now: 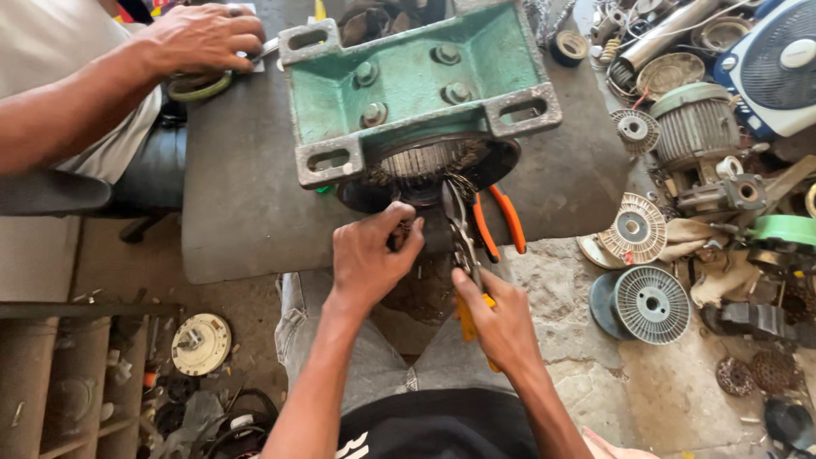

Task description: The person uses pliers to pull and remove copper wire strands from the slots of a motor rotor held in a vise. The removed wire pieces are placed on the workbench. A second person is visible nearby but not directly involved in the task.

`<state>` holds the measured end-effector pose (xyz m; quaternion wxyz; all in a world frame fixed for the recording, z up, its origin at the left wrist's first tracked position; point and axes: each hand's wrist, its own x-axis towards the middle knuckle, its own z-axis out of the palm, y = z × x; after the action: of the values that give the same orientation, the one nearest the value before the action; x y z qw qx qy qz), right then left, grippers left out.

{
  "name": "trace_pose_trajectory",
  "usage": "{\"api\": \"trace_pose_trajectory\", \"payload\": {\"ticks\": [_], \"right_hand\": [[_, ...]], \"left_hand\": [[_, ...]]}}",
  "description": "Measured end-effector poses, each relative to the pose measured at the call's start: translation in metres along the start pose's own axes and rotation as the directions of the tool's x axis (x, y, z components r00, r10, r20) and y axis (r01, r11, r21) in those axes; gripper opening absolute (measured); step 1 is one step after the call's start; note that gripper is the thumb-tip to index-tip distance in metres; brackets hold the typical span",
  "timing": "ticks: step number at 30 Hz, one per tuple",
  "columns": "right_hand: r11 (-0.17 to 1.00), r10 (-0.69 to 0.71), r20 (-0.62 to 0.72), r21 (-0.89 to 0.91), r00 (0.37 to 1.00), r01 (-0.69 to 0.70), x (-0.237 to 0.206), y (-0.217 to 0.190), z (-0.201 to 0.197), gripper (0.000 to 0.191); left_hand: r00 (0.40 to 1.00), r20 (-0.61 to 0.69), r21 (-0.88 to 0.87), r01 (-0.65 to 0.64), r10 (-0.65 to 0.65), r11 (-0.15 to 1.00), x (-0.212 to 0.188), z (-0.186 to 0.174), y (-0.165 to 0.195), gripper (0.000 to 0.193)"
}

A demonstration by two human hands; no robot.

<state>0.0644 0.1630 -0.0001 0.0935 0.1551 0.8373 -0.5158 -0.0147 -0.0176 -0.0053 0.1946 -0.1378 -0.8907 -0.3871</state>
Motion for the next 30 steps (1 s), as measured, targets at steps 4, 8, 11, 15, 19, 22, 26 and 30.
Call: {"api": "trace_pose_trajectory", "payload": {"ticks": [4,8,11,15,19,22,26,30], "right_hand": [[0.961,0.048,0.061,0.271,0.997,-0.063,-0.012,0.022,0.013,0.045],[0.832,0.049,0.194,0.535,0.980,-0.148,-0.022,0.042,0.014,0.043],[0.857,0.066,0.195,0.492,0.979,-0.156,-0.028,0.048,-0.002,0.042],[0.998,0.055,0.131,0.016,0.990,-0.058,-0.028,0.041,-0.014,0.046],[0.990,0.126,0.079,-0.074,0.989,-0.121,-0.019,0.025,-0.003,0.048],[0.993,0.118,0.078,-0.024,0.990,-0.116,-0.011,0.015,0.002,0.049],[0.991,0.109,0.053,-0.079,0.993,-0.104,-0.004,0.009,0.001,0.050],[0.995,0.070,0.026,-0.070,0.997,-0.068,-0.003,0.009,0.002,0.049]], "left_hand": [[0.996,-0.031,0.033,0.082,-0.081,0.996,0.001,0.003,0.004,0.021],[0.997,-0.081,0.052,-0.009,0.013,0.999,0.001,0.002,0.002,0.023],[0.996,-0.086,0.052,-0.014,0.018,0.999,-0.001,0.003,0.001,0.022],[0.996,-0.084,0.050,-0.023,0.027,0.998,-0.003,0.006,0.004,0.019],[0.995,-0.087,0.052,-0.049,0.053,0.997,-0.002,0.006,0.004,0.019],[0.995,-0.091,0.059,-0.046,0.051,0.997,-0.003,0.006,0.003,0.019],[0.992,-0.104,0.052,-0.064,0.069,0.997,-0.004,0.006,0.001,0.020],[0.996,-0.076,0.053,-0.051,0.055,0.997,-0.003,0.005,-0.001,0.021]]}}
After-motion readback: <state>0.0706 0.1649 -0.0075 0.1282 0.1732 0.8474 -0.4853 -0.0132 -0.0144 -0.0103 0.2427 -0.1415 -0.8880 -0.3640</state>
